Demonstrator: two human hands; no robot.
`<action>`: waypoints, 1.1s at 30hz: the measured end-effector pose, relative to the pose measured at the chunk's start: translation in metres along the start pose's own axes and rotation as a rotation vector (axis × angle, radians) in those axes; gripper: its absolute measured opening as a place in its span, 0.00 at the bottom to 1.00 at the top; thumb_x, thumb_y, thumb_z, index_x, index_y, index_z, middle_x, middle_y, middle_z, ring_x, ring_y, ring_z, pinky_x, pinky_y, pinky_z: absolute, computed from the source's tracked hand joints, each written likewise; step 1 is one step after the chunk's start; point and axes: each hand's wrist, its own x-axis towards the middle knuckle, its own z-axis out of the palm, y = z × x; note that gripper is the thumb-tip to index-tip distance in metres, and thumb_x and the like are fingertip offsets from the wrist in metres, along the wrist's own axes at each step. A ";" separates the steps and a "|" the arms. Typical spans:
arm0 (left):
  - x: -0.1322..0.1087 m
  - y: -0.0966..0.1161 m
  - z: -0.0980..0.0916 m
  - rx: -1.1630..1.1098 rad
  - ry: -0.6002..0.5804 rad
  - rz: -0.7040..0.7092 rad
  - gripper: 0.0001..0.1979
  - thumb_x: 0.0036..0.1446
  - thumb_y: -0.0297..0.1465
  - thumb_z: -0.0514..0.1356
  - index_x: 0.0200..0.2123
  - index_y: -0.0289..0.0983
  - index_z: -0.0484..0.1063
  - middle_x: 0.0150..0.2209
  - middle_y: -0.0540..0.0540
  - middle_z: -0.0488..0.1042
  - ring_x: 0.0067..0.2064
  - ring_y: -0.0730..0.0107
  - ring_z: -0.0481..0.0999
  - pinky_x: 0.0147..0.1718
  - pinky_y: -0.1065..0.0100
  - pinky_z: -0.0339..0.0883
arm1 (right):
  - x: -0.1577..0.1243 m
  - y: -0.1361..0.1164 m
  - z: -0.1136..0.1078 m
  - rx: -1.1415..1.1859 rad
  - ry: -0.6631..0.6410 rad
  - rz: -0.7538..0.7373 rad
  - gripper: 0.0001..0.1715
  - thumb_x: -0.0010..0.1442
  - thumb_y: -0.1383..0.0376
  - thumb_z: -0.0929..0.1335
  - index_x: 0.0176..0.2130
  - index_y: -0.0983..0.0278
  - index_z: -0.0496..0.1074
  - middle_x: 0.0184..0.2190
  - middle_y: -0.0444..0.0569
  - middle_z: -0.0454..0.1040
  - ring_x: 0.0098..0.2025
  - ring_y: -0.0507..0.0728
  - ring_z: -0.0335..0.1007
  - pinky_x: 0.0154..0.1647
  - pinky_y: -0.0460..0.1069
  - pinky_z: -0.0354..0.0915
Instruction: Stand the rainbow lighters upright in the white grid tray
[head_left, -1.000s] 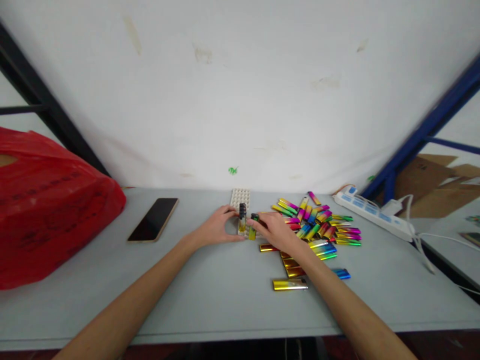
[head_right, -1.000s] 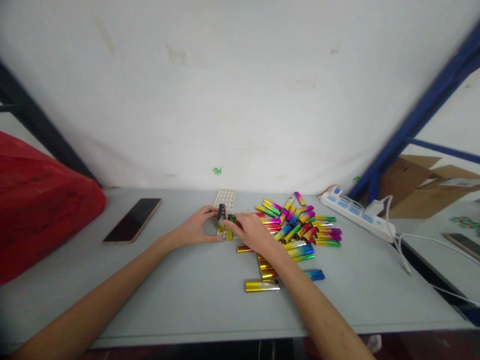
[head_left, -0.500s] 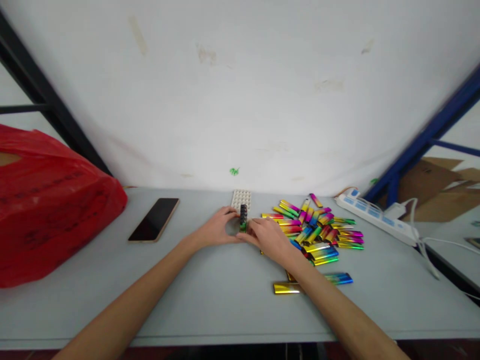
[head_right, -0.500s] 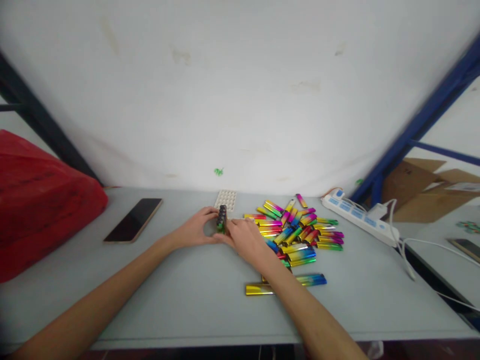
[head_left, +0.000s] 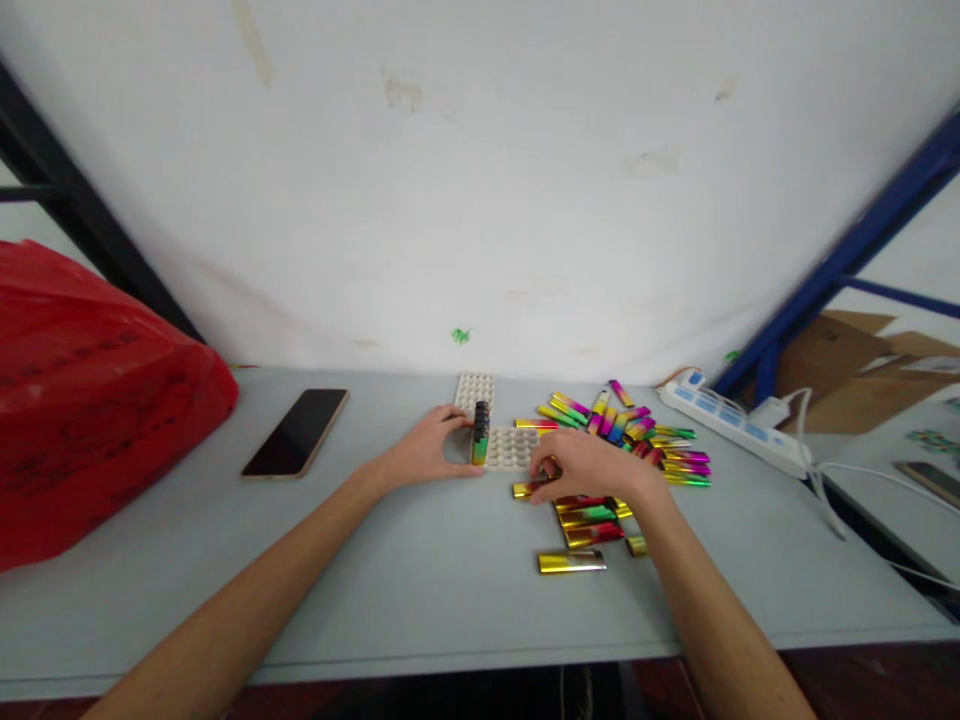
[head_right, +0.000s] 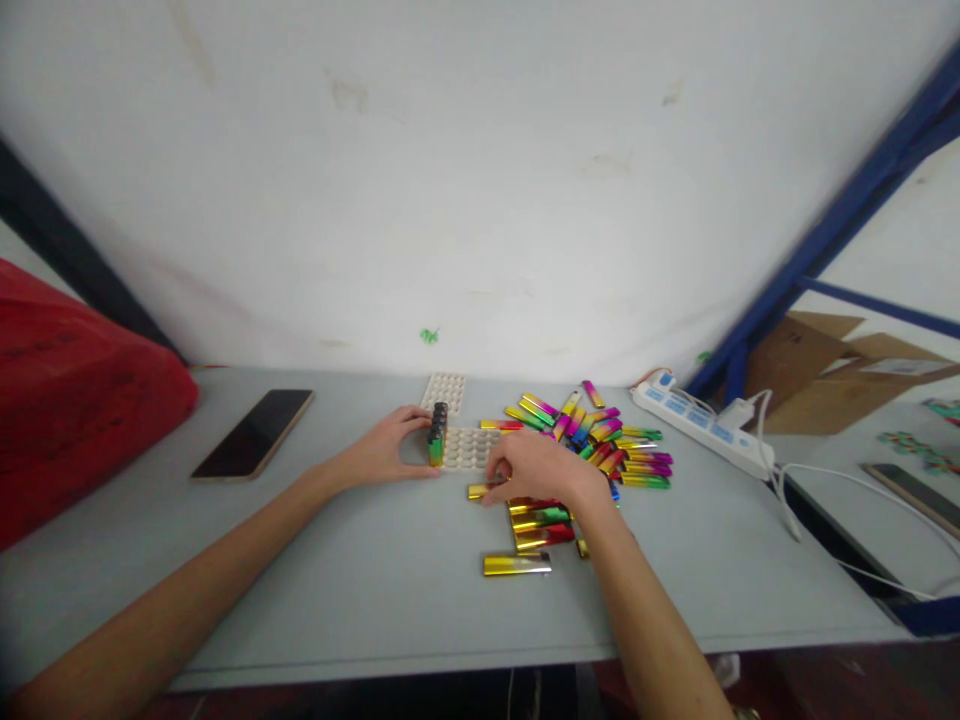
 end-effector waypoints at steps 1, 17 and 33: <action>0.000 0.000 0.000 -0.001 0.001 0.003 0.35 0.46 0.52 0.75 0.53 0.39 0.76 0.56 0.38 0.74 0.59 0.46 0.74 0.63 0.49 0.69 | 0.000 -0.003 0.001 -0.040 -0.005 0.013 0.13 0.55 0.56 0.80 0.37 0.61 0.84 0.32 0.46 0.80 0.34 0.57 0.74 0.33 0.48 0.60; 0.001 0.002 -0.002 -0.018 -0.003 0.014 0.33 0.47 0.49 0.75 0.52 0.37 0.78 0.57 0.36 0.74 0.59 0.45 0.74 0.63 0.47 0.68 | 0.024 -0.014 0.018 0.271 0.362 -0.095 0.14 0.75 0.58 0.64 0.53 0.63 0.71 0.34 0.46 0.79 0.35 0.56 0.73 0.40 0.49 0.65; -0.001 -0.004 -0.004 -0.051 -0.025 0.017 0.34 0.45 0.44 0.76 0.54 0.37 0.78 0.59 0.35 0.73 0.62 0.43 0.73 0.65 0.45 0.67 | 0.045 -0.001 0.033 0.799 0.546 -0.043 0.30 0.69 0.38 0.60 0.34 0.59 0.66 0.27 0.42 0.69 0.29 0.54 0.66 0.32 0.49 0.64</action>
